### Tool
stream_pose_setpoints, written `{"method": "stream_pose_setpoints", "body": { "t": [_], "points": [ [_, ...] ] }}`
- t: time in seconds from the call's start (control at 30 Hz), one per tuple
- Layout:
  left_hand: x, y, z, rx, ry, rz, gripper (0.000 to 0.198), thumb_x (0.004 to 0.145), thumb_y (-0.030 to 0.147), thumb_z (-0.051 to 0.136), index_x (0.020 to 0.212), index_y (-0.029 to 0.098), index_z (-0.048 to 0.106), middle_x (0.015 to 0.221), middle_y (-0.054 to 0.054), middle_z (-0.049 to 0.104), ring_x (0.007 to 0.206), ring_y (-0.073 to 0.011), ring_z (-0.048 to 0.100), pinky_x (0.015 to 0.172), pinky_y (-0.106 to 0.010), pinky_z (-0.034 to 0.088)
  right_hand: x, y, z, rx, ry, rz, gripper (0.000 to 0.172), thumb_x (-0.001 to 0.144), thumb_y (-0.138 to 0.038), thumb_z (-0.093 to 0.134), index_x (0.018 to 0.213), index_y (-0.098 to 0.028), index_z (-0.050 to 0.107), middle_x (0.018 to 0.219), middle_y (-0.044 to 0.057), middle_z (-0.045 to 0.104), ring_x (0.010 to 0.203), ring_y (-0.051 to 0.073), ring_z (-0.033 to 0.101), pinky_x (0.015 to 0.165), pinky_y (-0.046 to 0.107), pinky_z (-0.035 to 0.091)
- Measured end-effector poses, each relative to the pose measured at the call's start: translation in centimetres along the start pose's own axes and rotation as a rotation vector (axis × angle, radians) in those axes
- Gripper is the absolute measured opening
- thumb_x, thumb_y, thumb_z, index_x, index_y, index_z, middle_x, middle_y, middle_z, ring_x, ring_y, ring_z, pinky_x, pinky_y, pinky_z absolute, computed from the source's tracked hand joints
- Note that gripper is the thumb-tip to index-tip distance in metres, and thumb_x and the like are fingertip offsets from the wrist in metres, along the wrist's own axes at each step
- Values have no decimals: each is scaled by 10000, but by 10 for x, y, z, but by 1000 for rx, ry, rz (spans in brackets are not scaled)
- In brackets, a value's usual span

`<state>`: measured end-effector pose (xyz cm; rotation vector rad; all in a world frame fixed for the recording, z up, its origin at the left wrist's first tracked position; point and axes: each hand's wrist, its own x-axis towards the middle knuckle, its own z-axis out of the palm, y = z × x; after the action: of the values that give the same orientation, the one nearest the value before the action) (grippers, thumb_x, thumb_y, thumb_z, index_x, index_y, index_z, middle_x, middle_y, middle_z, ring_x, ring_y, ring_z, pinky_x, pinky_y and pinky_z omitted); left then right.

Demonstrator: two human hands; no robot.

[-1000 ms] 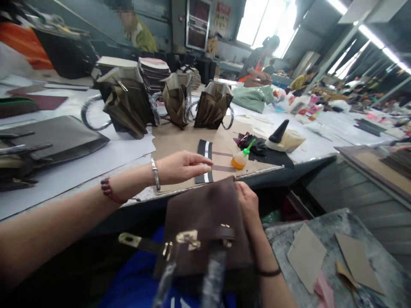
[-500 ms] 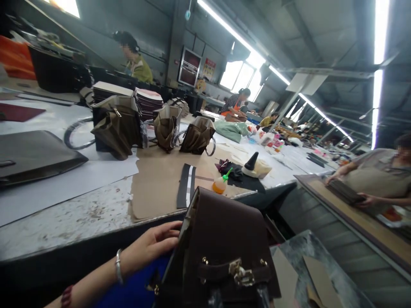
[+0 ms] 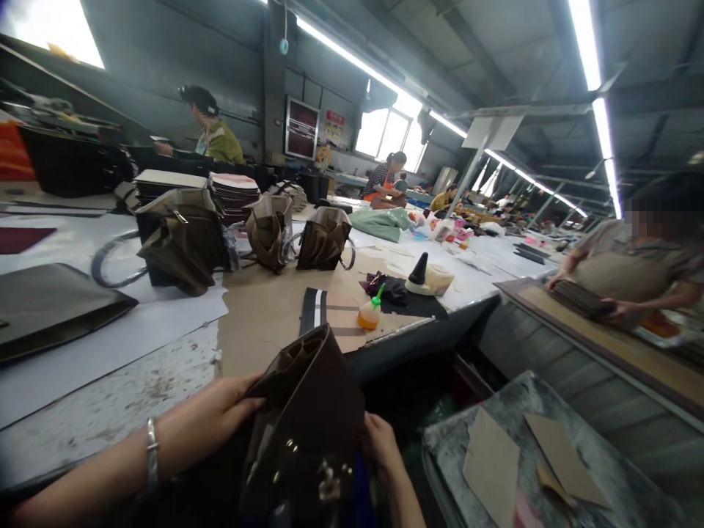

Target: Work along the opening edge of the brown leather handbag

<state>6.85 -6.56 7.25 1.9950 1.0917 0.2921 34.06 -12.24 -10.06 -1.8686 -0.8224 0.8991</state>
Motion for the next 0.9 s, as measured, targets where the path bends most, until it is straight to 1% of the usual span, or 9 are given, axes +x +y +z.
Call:
{"method": "stream_pose_setpoints", "body": {
  "t": [0.1, 0.2, 0.33, 0.4, 0.47, 0.53, 0.67, 0.8, 0.9],
  "points": [
    [-6, -7, -5, 142, -21, -69, 239, 720, 182, 403, 833, 221, 610, 804, -38, 673, 781, -221, 613, 703, -280, 455, -14, -7, -17, 39, 14, 50, 536, 627, -638, 482, 853, -169, 608, 834, 131, 647, 729, 252, 628, 610, 352, 508],
    [-7, -23, 1, 288, -39, -172, 232, 676, 164, 450, 824, 215, 621, 795, -63, 671, 782, -243, 613, 702, -301, 449, -57, -37, -20, 100, -160, -90, 638, 729, -594, 444, 1210, -174, 429, 1106, 158, 561, 994, 257, 546, 821, 382, 452],
    [-5, -38, 4, 363, -120, -205, 214, 680, 178, 444, 802, 205, 618, 795, -68, 665, 782, -240, 609, 699, -305, 449, -128, -75, 21, -179, -420, -360, 922, 615, -514, 645, 1358, -208, 192, 1323, 123, 355, 1203, 301, 328, 997, 446, 273],
    [-5, -39, 2, 371, -142, -191, 202, 690, 189, 427, 777, 195, 609, 792, -70, 663, 781, -234, 606, 695, -301, 452, -150, -83, 48, -310, -385, -425, 1078, 486, -435, 755, 1362, -180, 181, 1323, 131, 350, 1196, 339, 324, 988, 464, 290],
    [-5, -38, 0, 384, -159, -193, 204, 694, 192, 408, 763, 185, 600, 787, -72, 663, 770, -228, 606, 688, -297, 454, -158, -86, 67, -375, -352, -511, 980, 554, -302, 731, 1360, -177, 188, 1292, 119, 400, 1163, 317, 376, 964, 433, 339],
    [-9, -38, -3, 389, -175, -200, 217, 686, 189, 400, 775, 188, 598, 790, -64, 665, 769, -219, 608, 690, -288, 455, -153, -86, 71, -409, -333, -579, 838, 651, -168, 622, 1362, -190, 180, 1273, 96, 429, 1135, 273, 417, 937, 387, 377],
    [-31, -48, -13, 331, -165, -205, 236, 675, 223, 396, 788, 200, 601, 788, -36, 676, 778, -211, 613, 703, -273, 462, -130, -84, 38, -412, -425, -574, 775, 683, -149, 599, 1349, -232, 211, 1242, 53, 461, 1109, 224, 427, 943, 338, 356],
    [-59, -68, -23, 287, -74, -216, 308, 717, 325, 346, 832, 200, 603, 823, -12, 680, 805, -219, 612, 751, -302, 468, -115, -81, 0, -339, -693, -508, 567, 616, -306, 727, 1139, -263, 514, 1020, 0, 581, 960, 190, 491, 861, 267, 379],
    [-66, -82, -25, 334, -111, -278, 325, 714, 360, 361, 845, 191, 605, 841, -25, 682, 824, -236, 613, 771, -327, 477, -109, -78, -3, -339, -750, -462, 349, 642, -319, 707, 965, -229, 610, 876, -8, 608, 852, 176, 507, 787, 253, 377]
  ]
}}
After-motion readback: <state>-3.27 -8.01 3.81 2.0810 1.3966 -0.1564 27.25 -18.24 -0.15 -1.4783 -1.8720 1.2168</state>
